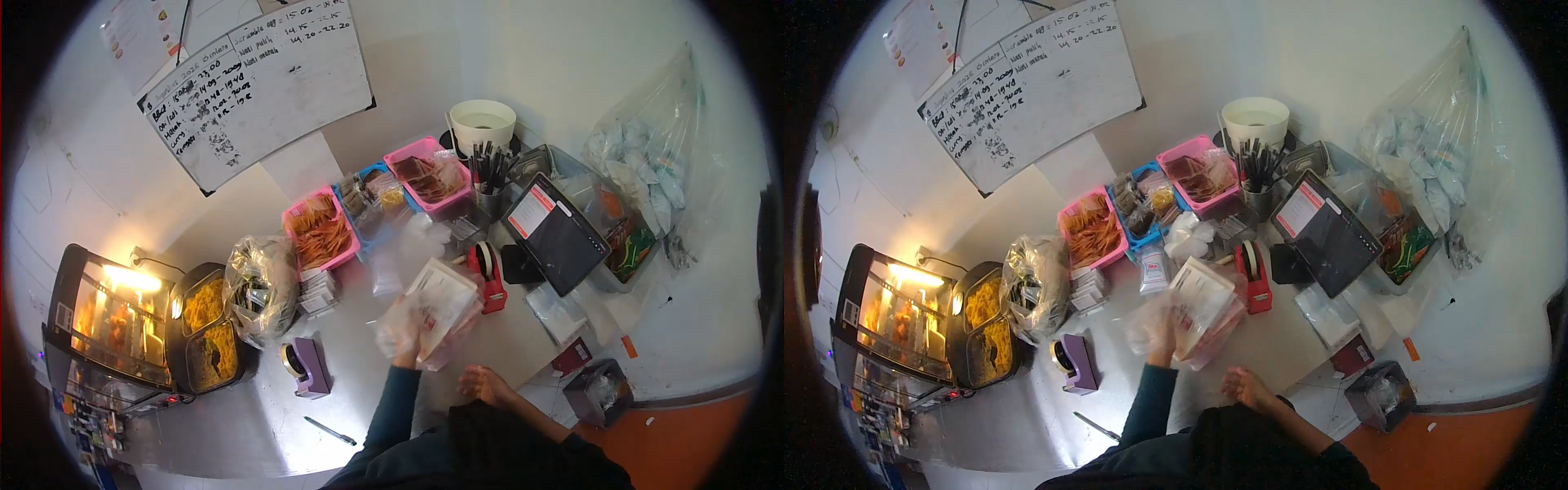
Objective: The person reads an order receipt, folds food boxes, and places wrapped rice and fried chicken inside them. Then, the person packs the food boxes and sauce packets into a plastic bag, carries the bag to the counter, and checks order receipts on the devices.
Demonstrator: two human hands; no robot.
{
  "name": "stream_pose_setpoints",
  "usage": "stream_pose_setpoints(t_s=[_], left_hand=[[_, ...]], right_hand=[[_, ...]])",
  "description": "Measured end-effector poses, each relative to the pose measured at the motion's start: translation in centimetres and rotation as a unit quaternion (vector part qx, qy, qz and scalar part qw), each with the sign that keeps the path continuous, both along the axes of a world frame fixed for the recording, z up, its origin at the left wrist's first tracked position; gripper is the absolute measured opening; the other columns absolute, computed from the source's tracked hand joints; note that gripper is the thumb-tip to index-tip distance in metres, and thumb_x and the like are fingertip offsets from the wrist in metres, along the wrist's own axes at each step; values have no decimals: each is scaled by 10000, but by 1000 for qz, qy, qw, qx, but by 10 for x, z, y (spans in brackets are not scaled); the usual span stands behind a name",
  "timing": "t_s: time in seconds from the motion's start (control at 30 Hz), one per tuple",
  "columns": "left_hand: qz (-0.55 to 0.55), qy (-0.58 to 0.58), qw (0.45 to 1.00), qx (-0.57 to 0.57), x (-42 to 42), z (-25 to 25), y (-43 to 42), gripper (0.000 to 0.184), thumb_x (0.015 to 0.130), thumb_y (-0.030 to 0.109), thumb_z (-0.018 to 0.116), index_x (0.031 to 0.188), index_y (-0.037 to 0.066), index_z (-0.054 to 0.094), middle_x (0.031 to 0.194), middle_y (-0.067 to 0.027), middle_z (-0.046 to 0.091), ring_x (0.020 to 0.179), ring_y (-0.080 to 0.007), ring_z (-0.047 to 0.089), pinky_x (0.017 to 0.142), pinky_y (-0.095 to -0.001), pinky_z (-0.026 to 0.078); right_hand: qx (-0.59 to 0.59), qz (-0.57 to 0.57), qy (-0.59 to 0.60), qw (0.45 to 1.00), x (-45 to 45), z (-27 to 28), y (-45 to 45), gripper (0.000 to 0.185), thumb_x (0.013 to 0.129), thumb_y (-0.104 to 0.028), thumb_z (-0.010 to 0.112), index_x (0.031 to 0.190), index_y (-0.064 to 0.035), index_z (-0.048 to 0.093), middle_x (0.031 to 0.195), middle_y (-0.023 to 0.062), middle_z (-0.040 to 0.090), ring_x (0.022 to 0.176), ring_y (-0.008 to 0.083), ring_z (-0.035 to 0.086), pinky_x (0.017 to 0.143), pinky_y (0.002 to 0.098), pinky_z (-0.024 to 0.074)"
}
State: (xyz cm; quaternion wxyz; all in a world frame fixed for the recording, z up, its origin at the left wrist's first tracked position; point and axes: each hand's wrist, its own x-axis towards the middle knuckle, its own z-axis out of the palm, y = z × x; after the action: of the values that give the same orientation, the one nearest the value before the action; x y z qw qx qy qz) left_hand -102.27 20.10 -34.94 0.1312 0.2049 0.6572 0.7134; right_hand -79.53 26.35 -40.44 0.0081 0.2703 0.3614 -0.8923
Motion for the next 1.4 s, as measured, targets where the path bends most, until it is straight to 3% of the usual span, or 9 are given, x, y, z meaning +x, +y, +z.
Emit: stream_pose_setpoints(t_s=[0.27,0.5,0.57,0.7,0.9,1.0,1.1,1.2,1.4], left_hand=[[-392,41,899,190,4,129,-66,313,855,285,389,875,20,554,672,-84,582,766,-179,548,941,-337,271],[-168,244,932,-208,12,66,-76,199,784,255,518,873,96,597,840,-45,615,921,-166,553,999,-396,170],[-111,4,992,-67,42,81,-58,217,810,214,439,917,108,595,899,-19,615,999,-182,522,999,-396,171],[-45,267,919,-288,63,61,-58,267,814,109,352,907,119,603,981,-13,599,1150,-221,416,996,-380,168],[124,150,969,-149,75,14,-66,168,670,39,576,831,25,622,1003,-133,495,994,-265,464,848,-303,378],[107,-65,990,-65,73,39,-66,155,674,-23,586,824,3,613,877,-100,491,877,-220,505,766,-269,426],[25,174,946,-273,58,52,-68,157,695,-4,582,851,11,595,880,-90,548,809,-193,552,729,-262,447],[17,-83,971,-224,58,82,-65,229,668,55,627,890,17,587,911,-96,573,855,-194,560,744,-273,448],[-156,80,962,-207,35,91,-87,336,660,115,649,991,73,610,971,-132,557,931,-214,538,840,-313,412]], right_hand=[[-238,-82,140,958,-108,16,21,461,844,-363,411,1151,-19,421,1067,147,496,989,252,486,866,361,383],[-288,-108,250,918,-75,7,59,412,855,-382,380,1001,-40,557,854,101,592,831,186,559,775,321,435],[-154,64,259,951,-46,-46,80,367,856,-344,405,867,-35,603,753,75,607,756,153,570,721,287,440],[295,330,162,882,-71,90,129,227,828,-223,521,784,-14,599,701,45,598,699,110,561,637,232,442],[728,11,45,684,-221,110,254,140,704,-97,609,784,17,596,756,137,607,649,223,601,578,313,470],[775,155,-143,596,-286,67,282,185,658,-80,608,826,0,609,877,207,589,767,343,587,640,391,475],[773,216,-211,559,-301,62,270,155,732,-62,552,864,13,587,923,213,578,922,349,553,756,408,469],[760,209,-210,578,-303,62,275,156,737,-33,520,871,9,587,981,218,558,946,367,536,757,423,466],[752,105,-103,642,-281,72,291,105,731,-52,549,785,20,602,770,195,602,808,318,594,688,400,472]])
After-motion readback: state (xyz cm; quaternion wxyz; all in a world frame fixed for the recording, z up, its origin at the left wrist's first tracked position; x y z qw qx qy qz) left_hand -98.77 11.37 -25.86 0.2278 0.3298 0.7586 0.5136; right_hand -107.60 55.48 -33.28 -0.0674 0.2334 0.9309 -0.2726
